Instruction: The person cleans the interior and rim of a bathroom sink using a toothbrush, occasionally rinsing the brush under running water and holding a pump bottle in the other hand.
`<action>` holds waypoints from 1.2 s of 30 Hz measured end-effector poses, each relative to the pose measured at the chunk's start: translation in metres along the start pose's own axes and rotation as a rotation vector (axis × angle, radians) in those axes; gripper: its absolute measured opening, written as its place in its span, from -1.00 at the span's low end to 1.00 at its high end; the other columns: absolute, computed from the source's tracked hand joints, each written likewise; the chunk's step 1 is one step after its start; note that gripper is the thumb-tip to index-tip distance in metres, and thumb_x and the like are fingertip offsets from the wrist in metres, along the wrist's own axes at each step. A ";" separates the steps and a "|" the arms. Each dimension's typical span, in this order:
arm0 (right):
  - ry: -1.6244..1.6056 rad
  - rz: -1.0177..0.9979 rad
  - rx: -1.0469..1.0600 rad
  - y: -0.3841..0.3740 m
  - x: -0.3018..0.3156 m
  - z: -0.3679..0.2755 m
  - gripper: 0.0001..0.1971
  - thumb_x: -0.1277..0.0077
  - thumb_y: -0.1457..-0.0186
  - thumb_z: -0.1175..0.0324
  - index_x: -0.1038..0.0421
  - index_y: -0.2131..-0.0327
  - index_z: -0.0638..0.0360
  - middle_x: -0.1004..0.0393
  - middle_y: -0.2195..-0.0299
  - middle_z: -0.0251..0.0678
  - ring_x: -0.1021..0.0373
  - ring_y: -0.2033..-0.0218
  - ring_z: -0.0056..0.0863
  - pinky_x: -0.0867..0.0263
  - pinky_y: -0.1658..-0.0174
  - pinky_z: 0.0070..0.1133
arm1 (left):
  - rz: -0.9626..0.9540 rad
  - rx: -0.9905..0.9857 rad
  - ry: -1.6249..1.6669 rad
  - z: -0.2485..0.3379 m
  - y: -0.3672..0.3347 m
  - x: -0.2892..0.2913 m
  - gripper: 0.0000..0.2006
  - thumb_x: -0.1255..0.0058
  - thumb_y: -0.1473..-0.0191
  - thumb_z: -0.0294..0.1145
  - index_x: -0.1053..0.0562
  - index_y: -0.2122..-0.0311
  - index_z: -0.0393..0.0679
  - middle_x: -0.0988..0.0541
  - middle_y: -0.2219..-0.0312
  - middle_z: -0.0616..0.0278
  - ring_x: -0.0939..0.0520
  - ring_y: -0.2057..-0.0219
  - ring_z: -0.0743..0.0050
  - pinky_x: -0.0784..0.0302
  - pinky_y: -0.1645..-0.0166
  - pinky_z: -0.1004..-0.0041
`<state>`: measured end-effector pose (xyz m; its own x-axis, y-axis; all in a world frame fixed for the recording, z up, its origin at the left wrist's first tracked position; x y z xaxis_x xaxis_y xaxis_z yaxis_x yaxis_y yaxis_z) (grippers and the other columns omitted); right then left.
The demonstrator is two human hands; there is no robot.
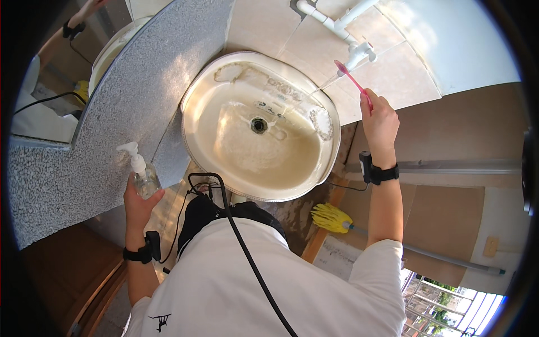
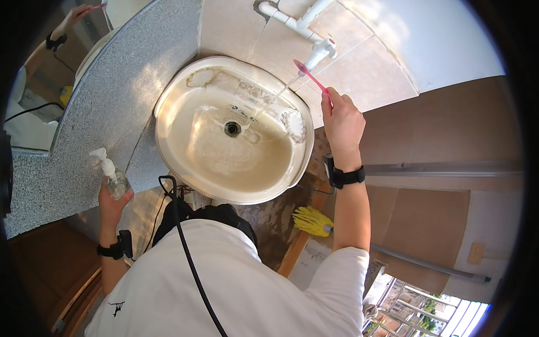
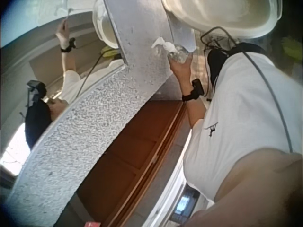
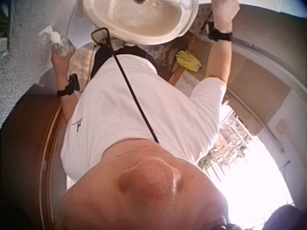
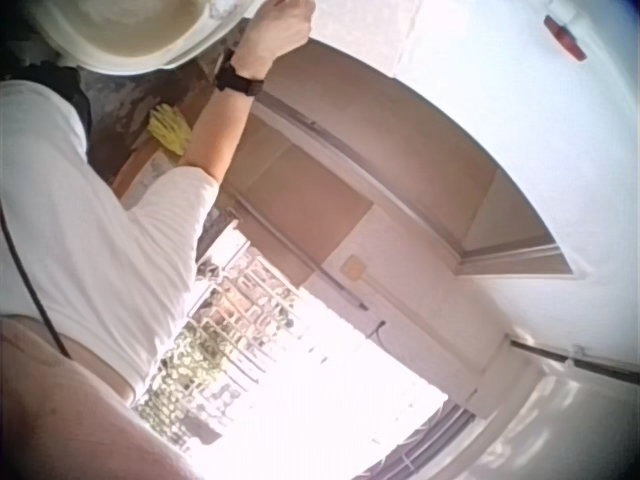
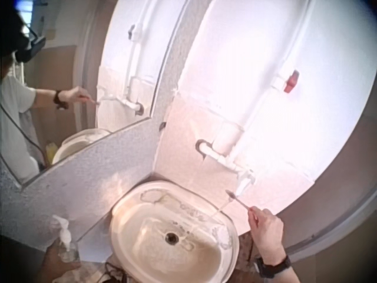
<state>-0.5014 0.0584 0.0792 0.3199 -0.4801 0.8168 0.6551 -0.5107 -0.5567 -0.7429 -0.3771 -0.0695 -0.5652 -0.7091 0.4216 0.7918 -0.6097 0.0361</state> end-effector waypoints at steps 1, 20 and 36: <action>-0.002 -0.002 0.002 0.003 -0.001 -0.001 -0.84 0.05 -0.04 0.22 -0.47 0.34 -0.02 -0.36 0.64 -0.33 -0.35 0.69 -0.31 -0.28 0.63 -0.48 | -0.001 0.013 -0.002 0.000 0.001 0.001 -0.40 -0.22 0.26 -0.46 -0.25 0.05 -0.32 -0.47 0.26 0.13 -0.48 0.24 0.40 -0.36 0.12 0.43; 0.077 0.101 0.087 0.018 -0.006 0.002 -0.87 0.02 -0.02 0.27 -0.45 0.34 -0.02 -0.28 0.67 -0.39 -0.30 0.72 -0.42 -0.26 0.65 -0.54 | -0.033 0.047 0.001 -0.001 -0.006 0.000 -0.42 -0.21 0.24 -0.45 -0.25 0.04 -0.29 -0.47 0.28 0.16 -0.47 0.24 0.43 -0.36 0.13 0.45; -0.150 -0.270 -0.199 -0.017 0.029 -0.002 -0.73 0.13 -0.06 0.17 -0.49 0.30 0.10 -0.46 0.55 -0.12 -0.42 0.52 -0.18 -0.34 0.43 -0.42 | -0.036 0.038 0.049 0.004 -0.004 -0.003 -0.44 -0.21 0.24 -0.46 -0.26 0.07 -0.30 -0.47 0.30 0.16 -0.47 0.26 0.42 -0.36 0.14 0.45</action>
<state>-0.5049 0.0513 0.1119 0.2600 -0.2072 0.9431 0.5885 -0.7404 -0.3249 -0.7441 -0.3712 -0.0672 -0.6030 -0.7042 0.3749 0.7788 -0.6215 0.0852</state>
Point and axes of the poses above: each hand's wrist, its own y-axis away from the middle knuckle, its own x-axis out of the back of the hand, z = x × y, the point moved 1 cm from there along -y, towards the middle knuckle
